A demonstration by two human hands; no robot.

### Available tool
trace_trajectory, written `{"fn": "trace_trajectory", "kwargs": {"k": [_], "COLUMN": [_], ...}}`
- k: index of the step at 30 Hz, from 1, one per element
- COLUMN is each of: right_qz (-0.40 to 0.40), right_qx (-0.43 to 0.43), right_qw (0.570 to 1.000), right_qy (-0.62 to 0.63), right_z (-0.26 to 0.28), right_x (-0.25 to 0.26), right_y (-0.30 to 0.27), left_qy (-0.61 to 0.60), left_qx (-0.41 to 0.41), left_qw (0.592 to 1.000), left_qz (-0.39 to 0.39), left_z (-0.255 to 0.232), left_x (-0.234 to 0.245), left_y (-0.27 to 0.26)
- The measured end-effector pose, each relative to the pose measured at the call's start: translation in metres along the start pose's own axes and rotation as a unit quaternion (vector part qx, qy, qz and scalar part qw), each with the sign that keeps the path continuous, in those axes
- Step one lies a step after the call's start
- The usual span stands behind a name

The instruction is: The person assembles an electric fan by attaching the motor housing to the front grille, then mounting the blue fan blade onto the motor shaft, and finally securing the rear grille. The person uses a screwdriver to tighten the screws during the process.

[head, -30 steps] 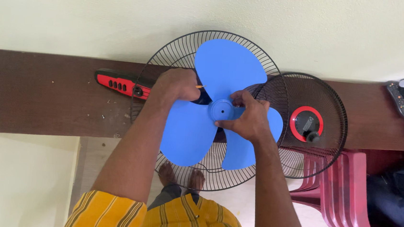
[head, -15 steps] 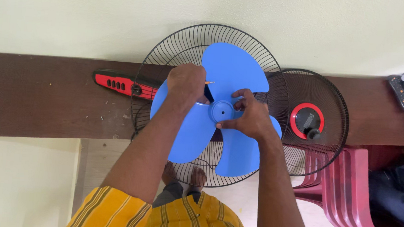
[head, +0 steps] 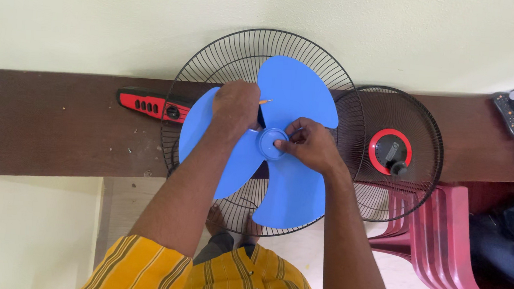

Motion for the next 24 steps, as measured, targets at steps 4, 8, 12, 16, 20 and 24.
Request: {"fn": "trace_trajectory", "kwargs": {"k": [4,8,12,16,20,24], "right_qz": [-0.027,-0.048,-0.005,0.016,0.02,0.037], "right_qx": [-0.039,-0.156,-0.098,-0.107,-0.131,-0.156], "right_qw": [0.999,0.977,0.995,0.99,0.986,0.985], "right_qy": [-0.003,-0.139,0.014,0.093,0.1,0.066], "right_z": [0.002,0.002,-0.007,-0.03,-0.045,-0.049], "right_x": [0.001,0.011,0.006,-0.001,-0.002,-0.006], "right_y": [0.007,0.005,0.01,0.024,0.036,0.045], "left_qy": [-0.015,-0.015,-0.057,-0.139,-0.195,-0.247], "left_qx": [0.016,0.031,0.039,0.087,0.106,0.118], "left_qw": [1.0,0.999,0.998,0.983,0.968,0.954], "left_qz": [-0.01,-0.014,-0.004,-0.083,-0.12,-0.122], "left_z": [-0.003,-0.006,-0.006,-0.007,-0.004,0.002], "left_x": [-0.005,-0.008,-0.01,-0.013,-0.02,-0.029], "left_y": [0.0,0.003,0.005,0.0,-0.004,-0.002]}}
Point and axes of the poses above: each hand's wrist, its own y-axis towards the middle knuckle, its own x-axis out of the back of the hand, z = x × y, the point moved 3 cm from there along y, towards the middle knuckle, and after that the axes turned 14 degrees about y, right-handed, at the moved point
